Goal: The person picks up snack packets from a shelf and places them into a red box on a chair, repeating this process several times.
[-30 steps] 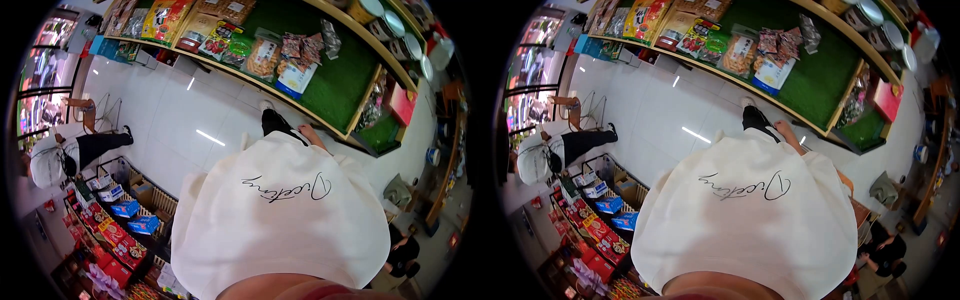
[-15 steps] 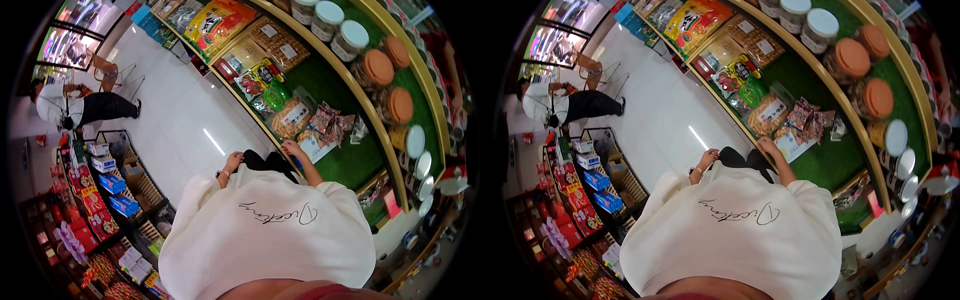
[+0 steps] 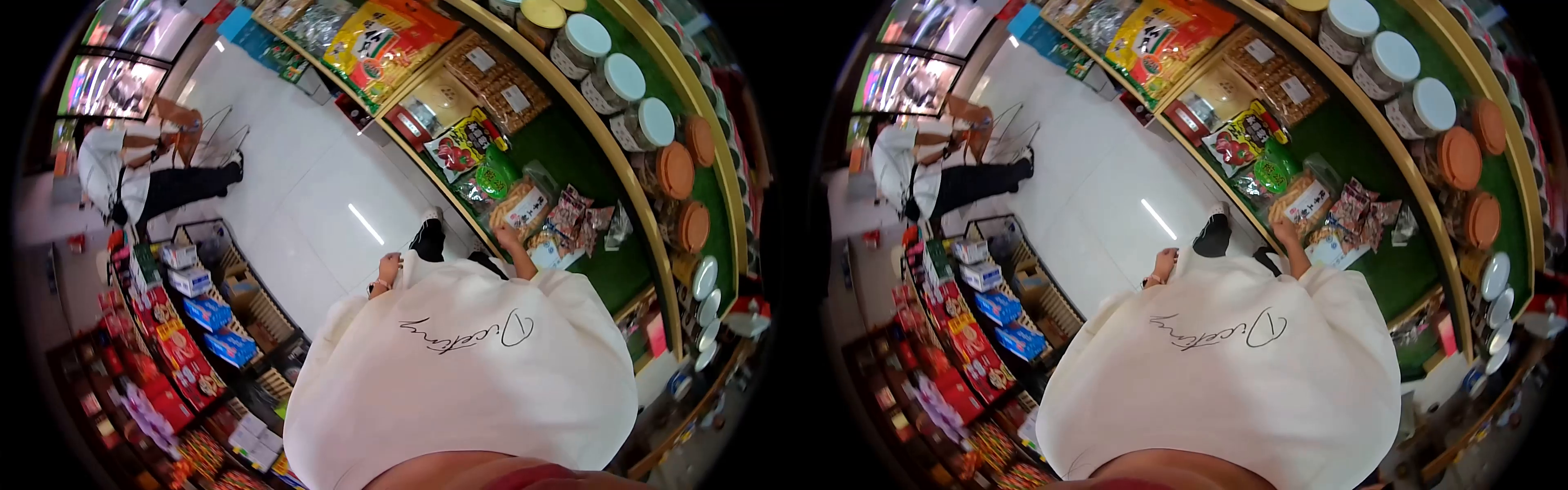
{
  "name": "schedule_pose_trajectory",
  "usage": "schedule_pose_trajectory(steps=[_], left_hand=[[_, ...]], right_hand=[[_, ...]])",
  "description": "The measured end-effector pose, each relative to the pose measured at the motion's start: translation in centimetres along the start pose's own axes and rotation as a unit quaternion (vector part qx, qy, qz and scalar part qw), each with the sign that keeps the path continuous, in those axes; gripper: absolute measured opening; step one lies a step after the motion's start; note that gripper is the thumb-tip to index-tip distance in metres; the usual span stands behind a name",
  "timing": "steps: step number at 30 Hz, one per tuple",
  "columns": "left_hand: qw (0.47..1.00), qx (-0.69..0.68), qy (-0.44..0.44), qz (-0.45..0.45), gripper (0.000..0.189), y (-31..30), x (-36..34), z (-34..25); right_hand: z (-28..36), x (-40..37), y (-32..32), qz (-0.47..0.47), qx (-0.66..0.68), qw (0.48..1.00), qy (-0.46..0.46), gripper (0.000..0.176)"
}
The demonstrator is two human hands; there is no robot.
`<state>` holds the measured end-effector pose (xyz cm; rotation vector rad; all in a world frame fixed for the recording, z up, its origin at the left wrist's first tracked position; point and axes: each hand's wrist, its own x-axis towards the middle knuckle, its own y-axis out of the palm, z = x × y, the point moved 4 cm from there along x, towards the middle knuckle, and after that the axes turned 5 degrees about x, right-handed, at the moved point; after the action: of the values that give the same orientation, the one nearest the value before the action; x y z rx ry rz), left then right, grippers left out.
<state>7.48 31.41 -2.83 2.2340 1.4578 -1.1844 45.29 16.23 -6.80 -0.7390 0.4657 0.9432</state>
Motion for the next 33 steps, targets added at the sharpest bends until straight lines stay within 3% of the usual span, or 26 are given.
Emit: schedule_pose_trajectory(steps=[1, 4, 7, 14, 17, 21, 24, 25, 29, 30, 31, 32, 33], left_hand=[[0.999, 0.017, -0.035, 0.031, 0.03, -0.4, 1.5, -1.1], [0.992, 0.087, -0.021, 0.088, 0.03, -1.3, 6.4, -4.4], [0.98, 0.164, 0.008, 0.116, 0.029, -1.4, 9.6, -9.4], [0.956, 0.217, 0.094, 0.172, 0.031, 2.1, 15.6, -16.9], [0.945, 0.195, 0.11, 0.239, 0.027, 7.6, 14.7, -19.3], [0.91, 0.194, 0.076, 0.357, 0.025, 16.8, 10.1, -21.8], [0.864, 0.215, 0.063, 0.451, 0.023, 23.5, 6.8, -22.4], [0.862, 0.22, 0.052, 0.454, 0.022, 25.6, 5.7, -22.6], [0.844, 0.234, 0.016, 0.483, 0.021, 32.0, 0.8, -23.0], [0.834, 0.233, 0.011, 0.499, 0.021, 34.1, -0.3, -22.8], [0.821, 0.222, -0.005, 0.526, 0.021, 36.1, -0.3, -22.0], [0.777, 0.187, -0.04, 0.6, 0.02, 38.5, 1.6, -19.6], [0.822, 0.234, -0.057, 0.516, 0.02, 38.9, -2.7, -22.2]], right_hand=[[-0.1, 0.2, 0.1, 0.009, -0.061, 0.998, -0.007, 0.021], [-1.0, 0.3, 1.5, 0.015, -0.097, 0.992, -0.079, 0.023], [2.0, -2.5, 1.3, -0.041, -0.02, 0.998, -0.033, 0.024], [-1.2, -4.8, 1.5, -0.139, 0.076, 0.987, 0.029, 0.026], [-0.6, -7.6, 0.0, -0.19, 0.136, 0.968, 0.087, 0.026], [-2.9, -9.4, -2.0, -0.283, 0.159, 0.942, 0.082, 0.023], [-2.7, -11.3, -4.6, -0.324, 0.258, 0.905, 0.095, 0.021], [-4.0, -11.0, -5.1, -0.353, 0.303, 0.882, 0.075, 0.022], [-4.8, -10.9, -9.7, -0.431, 0.255, 0.864, 0.056, 0.02], [-1.7, -12.5, -12.1, -0.428, 0.269, 0.859, 0.087, 0.021], [-2.5, -11.7, -13.1, -0.449, 0.296, 0.842, 0.053, 0.021], [-2.6, -11.2, -14.3, -0.481, 0.236, 0.844, -0.01, 0.022], [-3.0, -10.4, -15.3, -0.474, 0.184, 0.858, -0.074, 0.027]])
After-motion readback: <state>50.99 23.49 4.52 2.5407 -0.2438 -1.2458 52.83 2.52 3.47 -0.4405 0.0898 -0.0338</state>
